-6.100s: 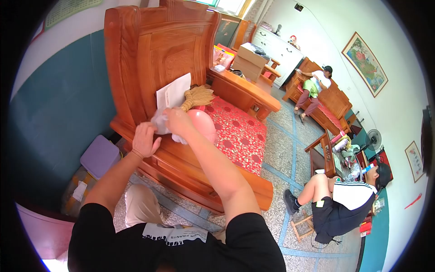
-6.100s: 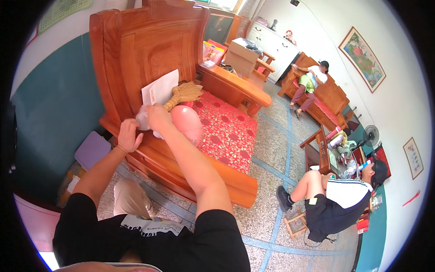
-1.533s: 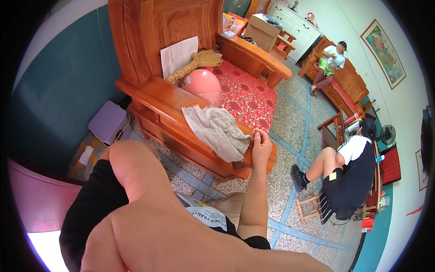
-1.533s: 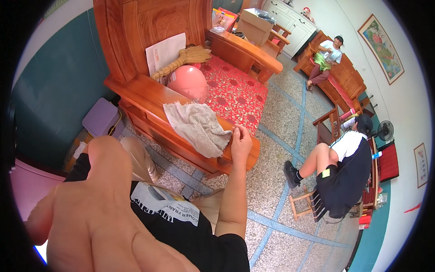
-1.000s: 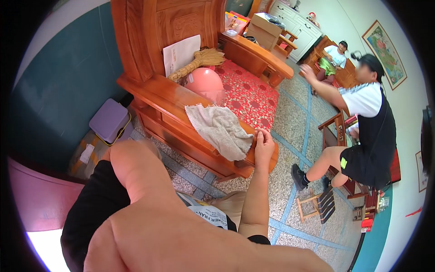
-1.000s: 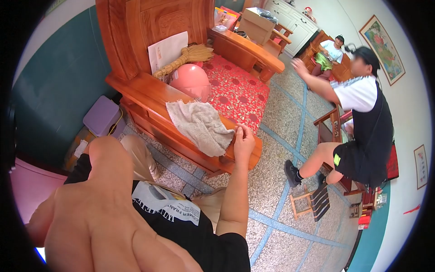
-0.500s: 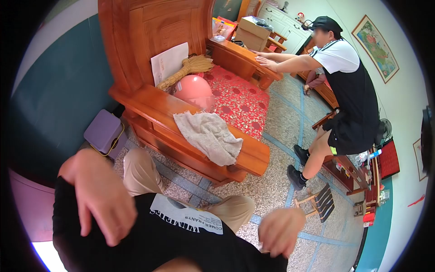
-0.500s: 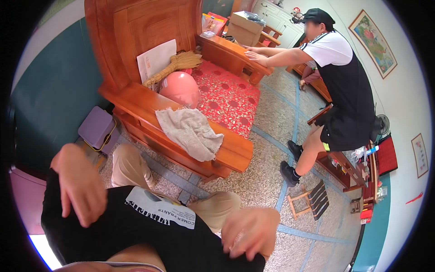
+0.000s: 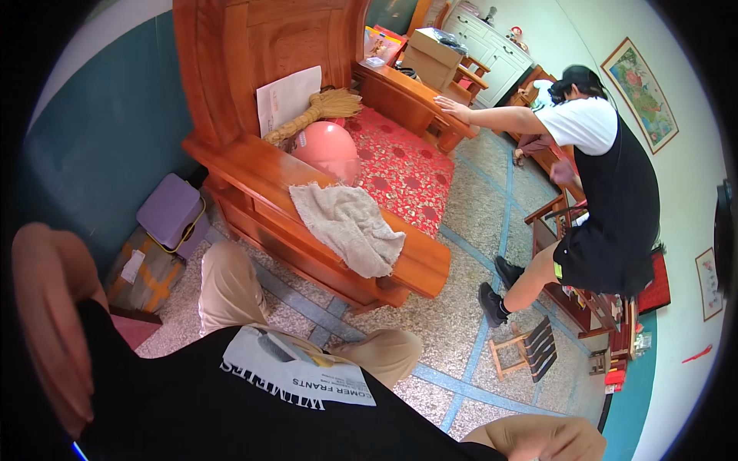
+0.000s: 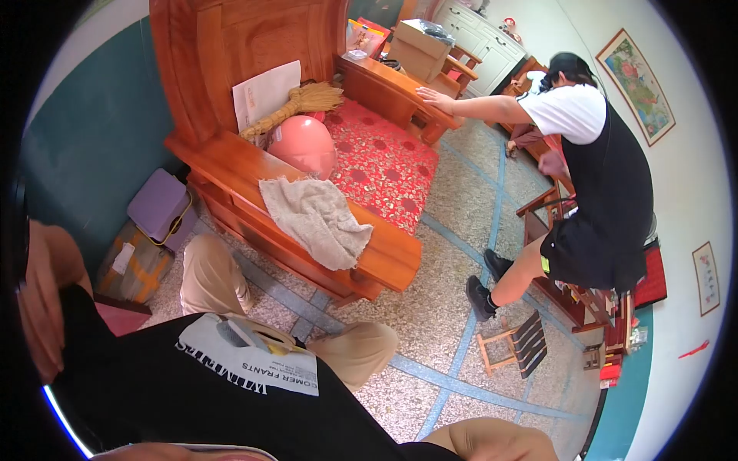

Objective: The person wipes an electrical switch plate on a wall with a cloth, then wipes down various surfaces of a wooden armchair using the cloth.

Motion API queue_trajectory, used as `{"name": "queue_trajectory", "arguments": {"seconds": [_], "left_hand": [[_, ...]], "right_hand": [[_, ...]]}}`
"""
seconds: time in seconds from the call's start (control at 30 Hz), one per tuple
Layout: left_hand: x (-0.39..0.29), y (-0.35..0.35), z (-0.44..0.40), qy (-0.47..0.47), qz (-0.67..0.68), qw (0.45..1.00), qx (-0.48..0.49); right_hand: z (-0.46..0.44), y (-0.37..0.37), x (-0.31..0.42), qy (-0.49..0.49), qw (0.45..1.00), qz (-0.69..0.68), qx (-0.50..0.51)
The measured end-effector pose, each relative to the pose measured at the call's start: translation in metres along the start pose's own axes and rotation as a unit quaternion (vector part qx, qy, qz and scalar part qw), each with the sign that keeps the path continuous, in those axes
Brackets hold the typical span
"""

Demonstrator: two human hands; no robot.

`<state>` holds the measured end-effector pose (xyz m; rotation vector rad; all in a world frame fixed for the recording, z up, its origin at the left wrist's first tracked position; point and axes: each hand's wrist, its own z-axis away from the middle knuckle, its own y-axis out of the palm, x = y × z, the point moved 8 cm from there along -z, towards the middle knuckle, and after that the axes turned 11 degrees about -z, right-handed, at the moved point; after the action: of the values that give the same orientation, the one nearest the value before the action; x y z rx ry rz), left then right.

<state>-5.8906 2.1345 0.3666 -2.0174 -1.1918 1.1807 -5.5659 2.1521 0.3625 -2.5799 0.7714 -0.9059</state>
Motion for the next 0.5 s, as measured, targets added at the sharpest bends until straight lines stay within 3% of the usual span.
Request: {"name": "queue_trajectory", "arguments": {"seconds": [0.03,0.17,0.3,0.33,0.4,0.43,0.5], "left_hand": [[-0.003,-0.011,-0.008,0.012,-0.032,0.996,-0.081],[0.010,-0.021,-0.016,-0.034,-0.008,0.995,-0.097],[0.003,-0.033,-0.032,-0.095,-0.037,0.990,-0.093],[-0.001,-0.031,-0.033,-0.090,-0.042,0.990,-0.095],[-0.027,-0.026,-0.030,0.021,-0.106,0.981,-0.163],[-0.042,-0.009,-0.015,0.117,-0.073,0.981,-0.134],[-0.053,0.022,0.027,0.181,-0.050,0.980,-0.060]], "right_hand": [[0.001,-0.007,0.012,-0.060,0.997,0.013,-0.050],[0.010,-0.019,0.020,-0.001,0.993,0.030,-0.111],[-0.009,-0.012,0.040,-0.059,0.987,0.083,-0.123],[-0.016,0.001,0.047,-0.091,0.988,0.086,-0.091],[-0.028,0.028,0.057,-0.159,0.983,0.088,-0.019],[-0.029,0.039,0.064,-0.192,0.977,0.088,0.019],[0.010,0.076,0.076,-0.113,0.966,0.029,0.230]]}}
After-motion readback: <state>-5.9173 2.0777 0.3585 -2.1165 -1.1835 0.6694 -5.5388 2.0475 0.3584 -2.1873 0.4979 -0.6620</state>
